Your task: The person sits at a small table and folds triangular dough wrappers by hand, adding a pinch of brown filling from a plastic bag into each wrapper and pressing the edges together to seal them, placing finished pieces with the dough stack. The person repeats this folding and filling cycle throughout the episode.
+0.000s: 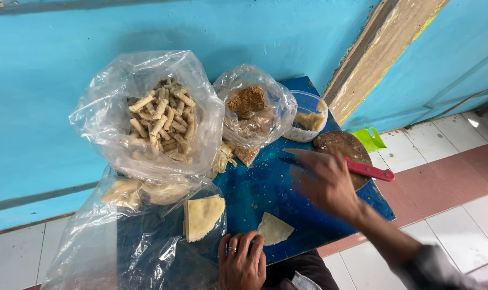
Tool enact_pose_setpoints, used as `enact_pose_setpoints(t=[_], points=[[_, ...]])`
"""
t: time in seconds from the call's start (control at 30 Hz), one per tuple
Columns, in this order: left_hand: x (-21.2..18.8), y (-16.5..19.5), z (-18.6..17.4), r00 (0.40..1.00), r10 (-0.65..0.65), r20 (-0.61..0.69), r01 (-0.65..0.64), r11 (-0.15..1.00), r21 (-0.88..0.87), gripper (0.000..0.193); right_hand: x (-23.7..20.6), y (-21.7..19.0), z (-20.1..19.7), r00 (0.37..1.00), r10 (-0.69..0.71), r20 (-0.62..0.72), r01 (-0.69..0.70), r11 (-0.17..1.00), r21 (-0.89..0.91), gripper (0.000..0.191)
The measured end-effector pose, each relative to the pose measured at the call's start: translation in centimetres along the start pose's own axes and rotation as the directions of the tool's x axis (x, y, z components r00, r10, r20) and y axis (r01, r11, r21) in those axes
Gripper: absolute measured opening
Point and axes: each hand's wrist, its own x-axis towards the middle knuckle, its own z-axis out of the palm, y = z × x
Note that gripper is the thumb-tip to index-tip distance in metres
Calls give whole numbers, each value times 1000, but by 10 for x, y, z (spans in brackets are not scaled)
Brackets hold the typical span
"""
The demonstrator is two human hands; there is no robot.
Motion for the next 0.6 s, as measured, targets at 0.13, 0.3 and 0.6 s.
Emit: enact_pose_setpoints(t=[0.13, 0.3, 0.6], points=[[-6, -7, 15, 1000, 16, 24, -16, 1000, -14, 25, 90, 44, 54, 996, 34, -83, -36, 999, -23, 30], [-14, -9, 18, 998, -16, 66, 19, 999, -42, 25, 174, 58, 124, 879, 287, 380, -261, 958, -119, 16], [-23, -17, 22, 997, 72, -20, -73, 996, -48, 24, 164, 50, 149, 982, 182, -49, -147, 899, 412, 13]])
